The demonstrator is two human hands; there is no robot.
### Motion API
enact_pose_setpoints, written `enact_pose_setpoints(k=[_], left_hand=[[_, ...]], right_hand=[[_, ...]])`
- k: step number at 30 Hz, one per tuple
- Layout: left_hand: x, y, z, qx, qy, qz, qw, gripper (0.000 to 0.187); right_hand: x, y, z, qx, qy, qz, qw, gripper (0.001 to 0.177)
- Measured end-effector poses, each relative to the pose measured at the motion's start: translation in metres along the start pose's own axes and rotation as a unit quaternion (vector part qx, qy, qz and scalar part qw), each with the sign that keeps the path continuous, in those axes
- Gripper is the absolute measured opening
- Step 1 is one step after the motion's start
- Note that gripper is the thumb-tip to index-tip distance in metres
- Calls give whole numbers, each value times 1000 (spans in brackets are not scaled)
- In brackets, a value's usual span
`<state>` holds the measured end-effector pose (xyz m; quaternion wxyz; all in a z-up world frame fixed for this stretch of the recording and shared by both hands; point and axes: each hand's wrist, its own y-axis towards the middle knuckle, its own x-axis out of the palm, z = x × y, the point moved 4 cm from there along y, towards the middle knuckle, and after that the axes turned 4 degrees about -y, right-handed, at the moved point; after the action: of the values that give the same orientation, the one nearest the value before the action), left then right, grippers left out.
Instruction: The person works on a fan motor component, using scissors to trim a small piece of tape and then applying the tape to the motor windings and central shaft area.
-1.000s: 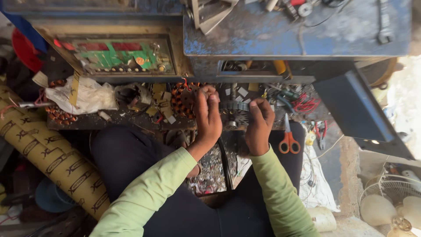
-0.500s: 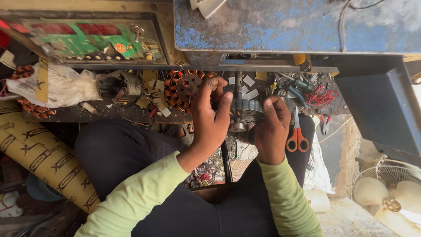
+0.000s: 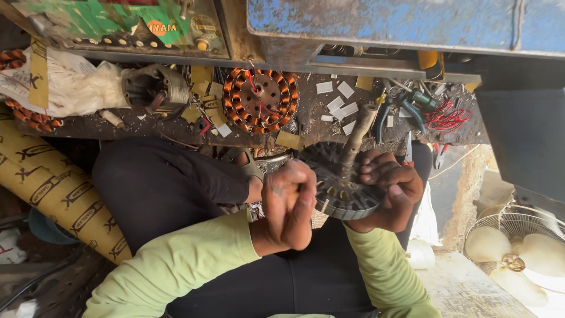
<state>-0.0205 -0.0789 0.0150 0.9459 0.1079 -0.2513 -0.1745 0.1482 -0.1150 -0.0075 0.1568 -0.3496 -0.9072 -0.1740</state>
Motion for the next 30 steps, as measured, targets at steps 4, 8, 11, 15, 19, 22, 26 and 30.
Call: enact_pose_setpoints(k=[4,8,11,15,19,22,26,30], left_hand=[[2,-2,6,32,9,-28,999,39],[3,1,6,26,15,-24,999,40],[3,4,7,24,23,-19,999,40],[1,7,7,5,29,-19,999,39],[0,9,7,-24,33,-20,999,36],[0,11,6,-51,18,-8,999,34],[-4,18,4,-105,9,27,994,30],[-13,36,-8,-145,63,87,983,24]], right_hand=[[1,1,3,38,60,-2,997,19],[5,0,8,55,73,14,996,21],[9,0,11,58,73,13,996,20],[12,0,12,78,72,8,994,20],[15,0,15,110,32,28,993,20],[15,0,19,155,85,30,984,16],[13,-1,24,166,71,32,983,18],[10,13,32,237,79,44,967,25]])
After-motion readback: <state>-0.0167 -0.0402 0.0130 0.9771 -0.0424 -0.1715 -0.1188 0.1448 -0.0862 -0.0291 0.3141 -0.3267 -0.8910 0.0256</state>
